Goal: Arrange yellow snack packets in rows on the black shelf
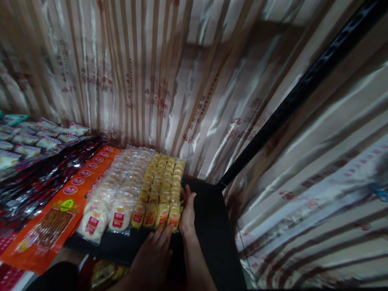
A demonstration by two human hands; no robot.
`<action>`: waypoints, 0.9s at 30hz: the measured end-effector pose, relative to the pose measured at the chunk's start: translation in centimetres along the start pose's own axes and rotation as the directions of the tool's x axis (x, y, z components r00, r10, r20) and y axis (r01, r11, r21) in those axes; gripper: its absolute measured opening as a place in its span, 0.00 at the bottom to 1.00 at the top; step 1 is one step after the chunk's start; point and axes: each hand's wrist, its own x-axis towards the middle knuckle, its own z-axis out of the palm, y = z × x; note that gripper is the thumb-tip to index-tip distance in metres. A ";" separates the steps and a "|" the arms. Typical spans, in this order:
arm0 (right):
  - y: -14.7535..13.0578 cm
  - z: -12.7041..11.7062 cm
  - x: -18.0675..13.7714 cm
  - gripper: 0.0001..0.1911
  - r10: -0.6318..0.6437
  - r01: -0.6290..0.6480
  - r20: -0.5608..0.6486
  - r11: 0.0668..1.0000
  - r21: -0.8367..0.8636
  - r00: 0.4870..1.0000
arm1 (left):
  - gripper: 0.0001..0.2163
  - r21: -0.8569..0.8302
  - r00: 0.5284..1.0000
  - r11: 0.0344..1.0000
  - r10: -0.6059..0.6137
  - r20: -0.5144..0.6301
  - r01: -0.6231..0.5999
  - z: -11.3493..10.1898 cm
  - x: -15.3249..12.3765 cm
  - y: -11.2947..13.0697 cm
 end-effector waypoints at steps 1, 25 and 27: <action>-0.1 0.0 0.1 0.39 -0.014 0.014 -0.001 1.000 -0.014 1.000 | 0.21 -0.001 1.000 1.000 -0.006 0.001 0.006 0.1 0.0 0.0; -1.1 0.9 5.3 0.36 -0.053 0.055 0.088 0.998 -0.027 0.995 | 0.22 -0.007 0.999 0.999 -0.045 -0.009 0.045 0.5 0.1 0.0; -1.5 0.9 6.2 0.36 -0.100 0.103 0.054 0.993 -0.055 0.994 | 0.22 -0.006 0.999 0.999 -0.033 -0.010 0.033 0.7 0.2 -0.1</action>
